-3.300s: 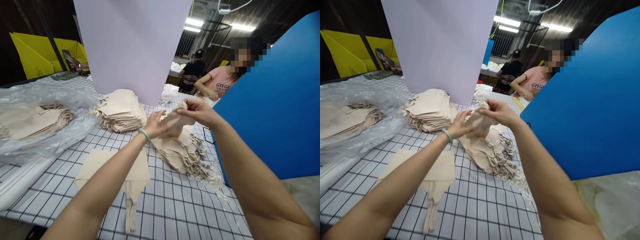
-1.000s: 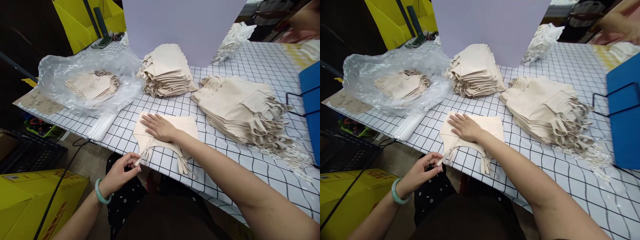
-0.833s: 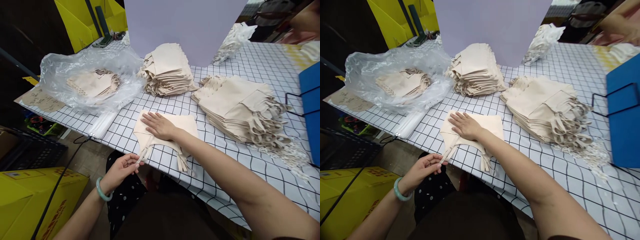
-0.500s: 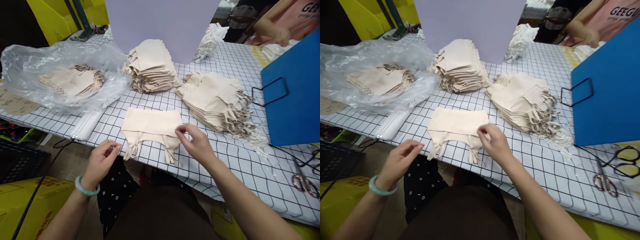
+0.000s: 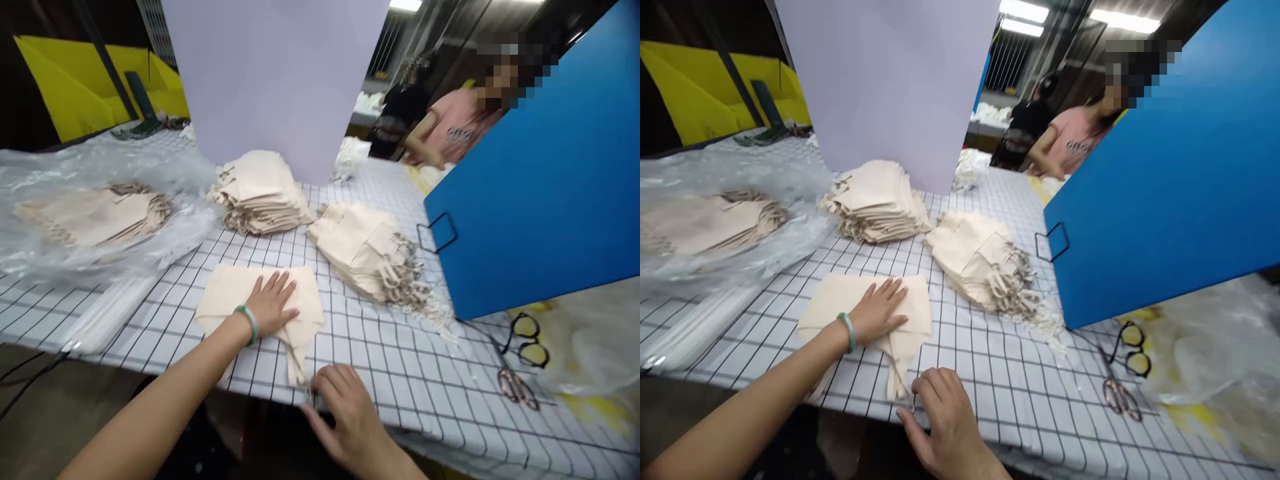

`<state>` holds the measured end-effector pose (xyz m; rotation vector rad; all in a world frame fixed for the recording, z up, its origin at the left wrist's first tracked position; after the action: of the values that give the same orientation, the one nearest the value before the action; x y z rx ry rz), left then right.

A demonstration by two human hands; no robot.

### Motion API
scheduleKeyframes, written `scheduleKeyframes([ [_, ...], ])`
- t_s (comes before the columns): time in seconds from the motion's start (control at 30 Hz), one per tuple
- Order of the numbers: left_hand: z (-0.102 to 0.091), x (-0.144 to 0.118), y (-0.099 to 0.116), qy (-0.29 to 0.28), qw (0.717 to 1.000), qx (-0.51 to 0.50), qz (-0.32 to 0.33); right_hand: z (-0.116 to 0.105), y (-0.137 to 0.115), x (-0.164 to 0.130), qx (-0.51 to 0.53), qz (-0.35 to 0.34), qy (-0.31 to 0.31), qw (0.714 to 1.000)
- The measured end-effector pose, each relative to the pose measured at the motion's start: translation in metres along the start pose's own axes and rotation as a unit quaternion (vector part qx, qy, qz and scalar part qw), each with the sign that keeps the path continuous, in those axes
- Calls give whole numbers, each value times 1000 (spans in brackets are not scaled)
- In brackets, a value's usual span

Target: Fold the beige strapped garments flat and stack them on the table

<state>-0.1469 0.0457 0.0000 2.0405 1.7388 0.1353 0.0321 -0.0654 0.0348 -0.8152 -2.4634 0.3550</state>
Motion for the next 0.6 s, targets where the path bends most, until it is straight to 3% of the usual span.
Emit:
scheduleKeyframes([
  [0.1,-27,32,6,80,979,-187,-31,-25,40,29,21,32,65,997],
  [0.17,-40,64,9,129,912,-377,-99,-47,83,60,7,61,99,993],
  [0.23,-39,97,15,126,834,-510,-169,-70,137,98,-20,108,106,988],
  [0.3,-33,126,25,102,795,-565,-199,-94,199,136,-60,193,105,974],
  [0.43,-18,156,32,101,759,-606,-216,-131,309,202,-126,301,105,940],
  [0.53,-12,159,26,121,754,-604,-228,-128,365,234,-125,340,48,931],
  [0.6,-13,158,22,135,764,-589,-226,-115,386,247,-117,345,4,931],
])
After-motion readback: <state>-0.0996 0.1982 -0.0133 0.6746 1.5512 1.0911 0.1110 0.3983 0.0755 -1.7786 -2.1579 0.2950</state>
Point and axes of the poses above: each hand's wrist, its own x-axis towards the middle knuckle, its own z-axis out of the palm, y = z × x, the point moved 6 cm from there along x, towards the middle knuckle, and after that the axes turned 2 degrees about -z, right-handed, at the moved point
